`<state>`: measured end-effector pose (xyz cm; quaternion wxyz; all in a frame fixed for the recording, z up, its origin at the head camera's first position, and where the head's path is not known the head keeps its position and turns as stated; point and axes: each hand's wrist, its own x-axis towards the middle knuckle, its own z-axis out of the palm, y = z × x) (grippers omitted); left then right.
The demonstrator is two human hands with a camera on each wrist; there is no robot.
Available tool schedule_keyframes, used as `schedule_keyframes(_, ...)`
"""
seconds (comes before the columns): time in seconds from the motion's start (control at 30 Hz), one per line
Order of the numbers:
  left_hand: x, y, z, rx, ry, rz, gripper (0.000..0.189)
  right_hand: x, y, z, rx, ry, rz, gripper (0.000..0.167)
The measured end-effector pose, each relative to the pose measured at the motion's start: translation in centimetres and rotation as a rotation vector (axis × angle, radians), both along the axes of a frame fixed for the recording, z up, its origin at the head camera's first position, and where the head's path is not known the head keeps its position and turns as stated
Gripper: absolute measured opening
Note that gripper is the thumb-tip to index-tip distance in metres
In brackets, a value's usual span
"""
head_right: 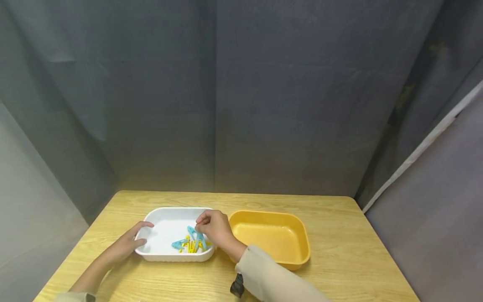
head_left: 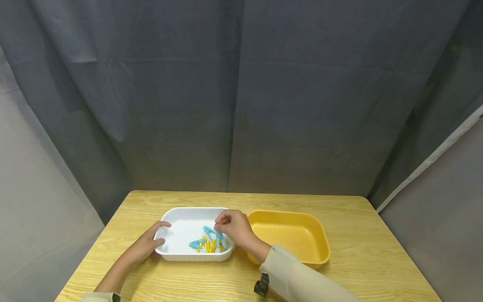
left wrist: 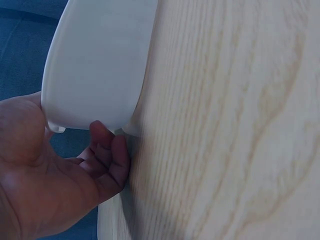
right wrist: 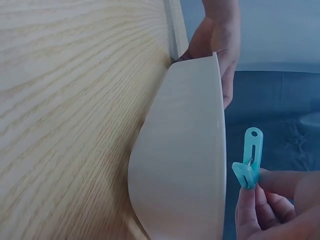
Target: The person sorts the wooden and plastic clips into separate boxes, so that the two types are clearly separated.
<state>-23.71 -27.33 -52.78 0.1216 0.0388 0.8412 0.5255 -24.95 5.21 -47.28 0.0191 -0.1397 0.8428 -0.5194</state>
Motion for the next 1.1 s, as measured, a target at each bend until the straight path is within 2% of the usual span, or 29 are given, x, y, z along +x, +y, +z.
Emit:
schedule_keyframes(0.23,0.0,-0.1,0.2,-0.004,-0.02,0.003,0.051,-0.6,-1.1,-0.5,0.016,-0.004,-0.023,0.014)
schedule_keyframes(0.47,0.1,-0.1,0.1,-0.004,-0.01,0.01,0.051,-0.8,-1.9,-0.7,0.034,0.002,-0.037,0.013)
schedule_keyframes(0.87,0.0,0.1,0.1,0.004,-0.034,0.014,0.05,-1.2,-2.2,-1.2,0.059,0.0,-0.054,0.013)
schedule_keyframes(1.1,-0.1,-0.1,0.0,0.0,-0.013,0.004,0.051,-1.4,-2.1,-1.3,0.061,-0.003,-0.056,0.012)
